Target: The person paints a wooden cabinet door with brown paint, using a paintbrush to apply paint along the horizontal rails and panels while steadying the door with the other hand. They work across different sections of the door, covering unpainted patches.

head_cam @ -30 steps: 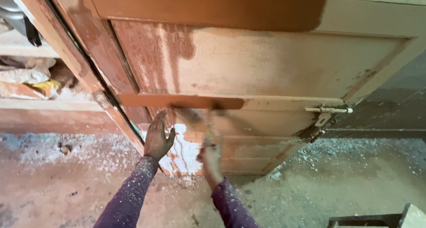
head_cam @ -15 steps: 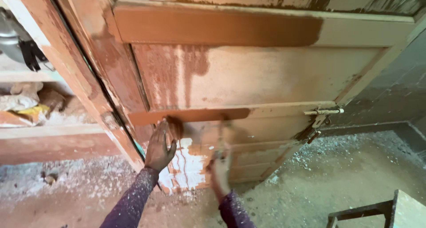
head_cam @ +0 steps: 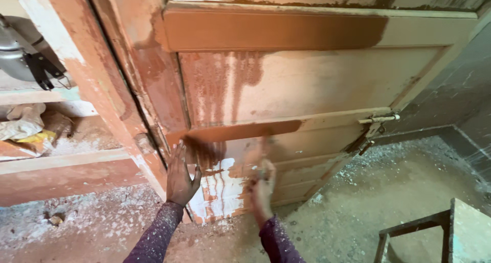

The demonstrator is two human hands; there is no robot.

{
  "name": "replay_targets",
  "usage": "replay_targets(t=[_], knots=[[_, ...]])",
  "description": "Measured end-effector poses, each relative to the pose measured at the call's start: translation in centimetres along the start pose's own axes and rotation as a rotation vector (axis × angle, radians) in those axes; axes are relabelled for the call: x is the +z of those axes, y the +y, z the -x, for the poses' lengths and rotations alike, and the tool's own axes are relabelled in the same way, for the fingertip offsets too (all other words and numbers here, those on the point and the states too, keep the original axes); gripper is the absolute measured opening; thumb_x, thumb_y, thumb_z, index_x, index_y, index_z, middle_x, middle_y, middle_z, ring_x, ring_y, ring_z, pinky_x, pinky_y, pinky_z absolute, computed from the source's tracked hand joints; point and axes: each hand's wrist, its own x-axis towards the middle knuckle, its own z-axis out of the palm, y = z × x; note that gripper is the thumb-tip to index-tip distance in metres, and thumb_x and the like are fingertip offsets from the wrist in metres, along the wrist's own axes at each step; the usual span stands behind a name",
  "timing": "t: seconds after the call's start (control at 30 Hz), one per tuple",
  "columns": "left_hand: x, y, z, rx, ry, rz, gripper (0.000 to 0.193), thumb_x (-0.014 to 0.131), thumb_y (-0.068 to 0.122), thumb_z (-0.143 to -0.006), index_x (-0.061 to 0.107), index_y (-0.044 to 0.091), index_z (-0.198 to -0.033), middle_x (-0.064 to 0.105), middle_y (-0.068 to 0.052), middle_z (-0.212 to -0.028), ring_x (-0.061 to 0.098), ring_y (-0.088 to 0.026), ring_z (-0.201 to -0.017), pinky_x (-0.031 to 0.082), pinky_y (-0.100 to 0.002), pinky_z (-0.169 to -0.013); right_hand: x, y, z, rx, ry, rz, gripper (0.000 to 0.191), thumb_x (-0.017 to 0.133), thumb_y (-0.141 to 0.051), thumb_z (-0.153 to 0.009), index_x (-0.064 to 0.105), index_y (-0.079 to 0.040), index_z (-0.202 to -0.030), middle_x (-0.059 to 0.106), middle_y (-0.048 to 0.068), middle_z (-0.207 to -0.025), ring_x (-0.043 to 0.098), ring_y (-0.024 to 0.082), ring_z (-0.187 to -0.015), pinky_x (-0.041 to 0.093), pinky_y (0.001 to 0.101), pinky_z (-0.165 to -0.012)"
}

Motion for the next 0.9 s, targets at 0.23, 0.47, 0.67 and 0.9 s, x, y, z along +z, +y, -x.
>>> replay_targets(t=[0.23, 0.47, 0.67, 0.9], knots=[[-2.1, -3.0, 0.9, -0.019, -0.012, -0.012, 0.076, 0.062, 0.021, -0.088, 0.030, -0.003, -0.152, 0.031, -0.022, -0.162, 0.027, -0.038, -0.152, 0.018, -0.053, -0.126, 7.0, 4.5, 6.1, 0.325, -0.255, 0.196, 0.037, 0.055, -0.014, -0.100, 0.053, -0.032, -0.132, 0.040, -0.005, -0.065, 0.033, 0.006, -0.048, 0.029, 0.0208, -0.039], [-2.6, -4.2, 1.5, -0.024, -0.020, -0.028, 0.079, 0.061, 0.020, -0.088, 0.026, -0.004, -0.155, 0.029, -0.023, -0.163, 0.026, -0.038, -0.153, 0.016, -0.053, -0.126, 5.6, 1.2, 3.4, 0.022, 0.089, 0.106, 0.031, 0.050, -0.011, -0.099, 0.051, -0.027, -0.126, 0.053, -0.005, -0.076, 0.041, 0.005, -0.052, 0.030, 0.0194, -0.039], [-4.8, -5.2, 1.5, -0.019, -0.020, -0.027, 0.083, 0.062, 0.023, -0.088, 0.023, -0.006, -0.155, 0.027, -0.026, -0.163, 0.022, -0.039, -0.154, 0.015, -0.051, -0.126, 11.4, 6.1, 8.6, 0.302, -0.176, 0.199, 0.037, 0.056, -0.014, -0.101, 0.049, -0.033, -0.132, 0.052, -0.002, -0.078, 0.040, 0.006, -0.049, 0.033, 0.0202, -0.038], [-7.1, -7.9, 2.5, -0.045, -0.029, -0.107, 0.082, 0.063, 0.022, -0.088, 0.024, -0.005, -0.155, 0.028, -0.027, -0.162, 0.023, -0.038, -0.154, 0.015, -0.052, -0.127, 10.3, 4.0, 6.6, 0.131, 0.085, 0.266, 0.031, 0.054, -0.023, -0.100, 0.050, -0.029, -0.129, 0.060, -0.002, -0.092, 0.047, 0.006, -0.055, 0.042, 0.0219, -0.043]])
